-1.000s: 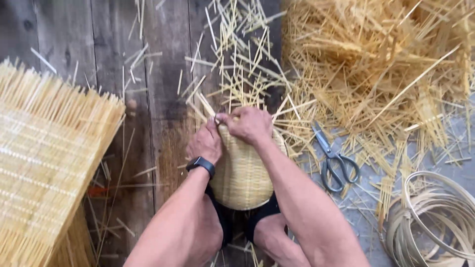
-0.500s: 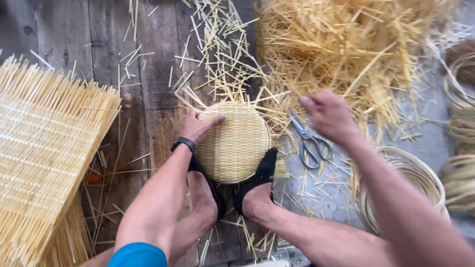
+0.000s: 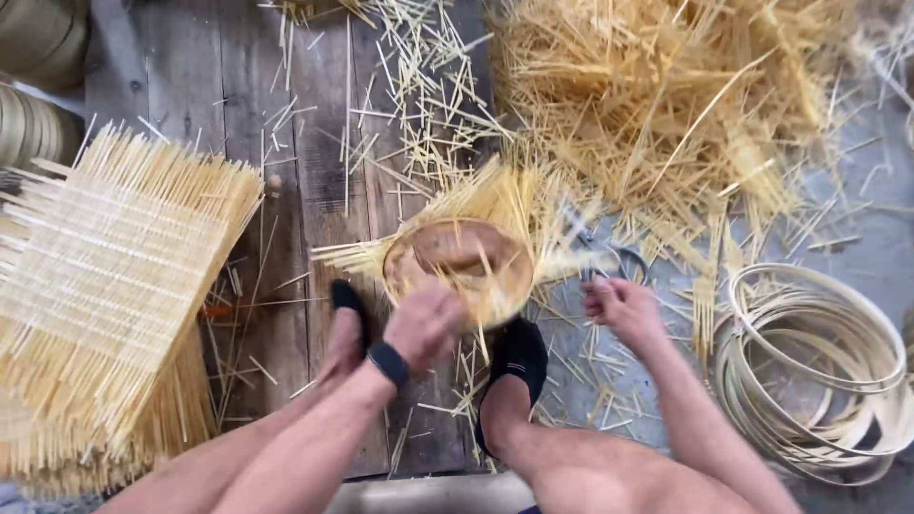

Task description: Weaving bamboo strips into a mat, fitting it onto a wooden mold with a hoop, and trimming the edges with scissors to create a steamer component.

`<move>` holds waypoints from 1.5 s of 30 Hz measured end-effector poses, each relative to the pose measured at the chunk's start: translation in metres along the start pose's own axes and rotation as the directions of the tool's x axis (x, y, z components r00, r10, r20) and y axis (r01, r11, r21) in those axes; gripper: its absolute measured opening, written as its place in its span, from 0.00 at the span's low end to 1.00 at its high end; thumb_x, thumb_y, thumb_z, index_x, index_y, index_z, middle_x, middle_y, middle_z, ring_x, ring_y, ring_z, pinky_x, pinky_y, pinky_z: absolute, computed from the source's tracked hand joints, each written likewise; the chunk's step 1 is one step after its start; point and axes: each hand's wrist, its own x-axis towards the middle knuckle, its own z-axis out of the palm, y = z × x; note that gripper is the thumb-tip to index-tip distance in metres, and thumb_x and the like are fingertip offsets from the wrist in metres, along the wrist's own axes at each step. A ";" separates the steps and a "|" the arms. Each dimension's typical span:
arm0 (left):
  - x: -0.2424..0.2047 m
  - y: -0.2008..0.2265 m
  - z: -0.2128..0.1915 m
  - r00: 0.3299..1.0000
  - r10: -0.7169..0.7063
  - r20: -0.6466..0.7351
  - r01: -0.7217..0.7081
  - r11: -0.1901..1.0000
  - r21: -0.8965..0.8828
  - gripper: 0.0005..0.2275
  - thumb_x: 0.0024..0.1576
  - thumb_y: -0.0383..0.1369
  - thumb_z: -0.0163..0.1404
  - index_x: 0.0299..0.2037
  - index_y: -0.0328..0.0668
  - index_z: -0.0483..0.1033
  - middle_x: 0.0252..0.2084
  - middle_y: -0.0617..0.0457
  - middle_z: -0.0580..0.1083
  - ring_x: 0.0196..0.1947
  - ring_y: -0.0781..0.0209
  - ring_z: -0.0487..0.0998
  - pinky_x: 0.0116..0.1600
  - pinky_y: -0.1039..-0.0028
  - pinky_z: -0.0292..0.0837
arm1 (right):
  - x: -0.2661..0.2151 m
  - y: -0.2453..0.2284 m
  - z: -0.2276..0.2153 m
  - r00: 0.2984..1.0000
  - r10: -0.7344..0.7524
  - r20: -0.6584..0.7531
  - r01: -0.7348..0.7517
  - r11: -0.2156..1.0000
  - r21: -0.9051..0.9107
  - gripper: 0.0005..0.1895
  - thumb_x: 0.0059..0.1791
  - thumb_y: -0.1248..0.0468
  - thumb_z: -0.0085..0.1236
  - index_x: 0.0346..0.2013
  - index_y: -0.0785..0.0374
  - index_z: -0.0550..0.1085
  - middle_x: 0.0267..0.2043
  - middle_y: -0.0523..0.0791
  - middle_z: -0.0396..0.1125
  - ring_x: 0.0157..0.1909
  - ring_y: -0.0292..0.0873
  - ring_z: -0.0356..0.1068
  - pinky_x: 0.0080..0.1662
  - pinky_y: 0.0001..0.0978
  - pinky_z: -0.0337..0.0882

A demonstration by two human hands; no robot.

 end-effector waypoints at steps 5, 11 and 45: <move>-0.057 -0.012 0.046 0.962 0.026 0.271 -0.036 0.999 0.032 0.18 0.41 0.26 0.53 0.44 0.42 0.70 0.42 0.45 0.72 0.48 0.43 0.74 0.52 0.60 0.72 | 0.038 0.039 0.055 0.980 0.127 0.153 -0.174 0.919 0.355 0.19 0.57 0.55 0.45 0.46 0.67 0.76 0.36 0.50 0.76 0.35 0.45 0.76 0.38 0.39 0.77; -0.005 -0.046 0.035 0.821 -0.319 0.473 0.366 0.931 -0.007 0.16 0.52 0.31 0.56 0.50 0.44 0.72 0.49 0.48 0.72 0.53 0.50 0.72 0.60 0.59 0.70 | 0.074 0.022 0.070 0.962 0.086 0.258 -0.243 0.699 0.673 0.16 0.56 0.57 0.47 0.50 0.65 0.76 0.39 0.47 0.73 0.40 0.44 0.74 0.42 0.39 0.76; 0.057 -0.069 0.079 0.761 -0.201 0.616 0.188 0.978 0.086 0.41 0.33 0.35 0.66 0.63 0.65 0.68 0.57 0.52 0.68 0.60 0.44 0.64 0.64 0.47 0.54 | 0.075 -0.067 0.098 0.944 -0.126 0.305 0.156 0.985 -0.074 0.20 0.42 0.66 0.70 0.48 0.62 0.77 0.45 0.46 0.77 0.44 0.42 0.76 0.47 0.34 0.78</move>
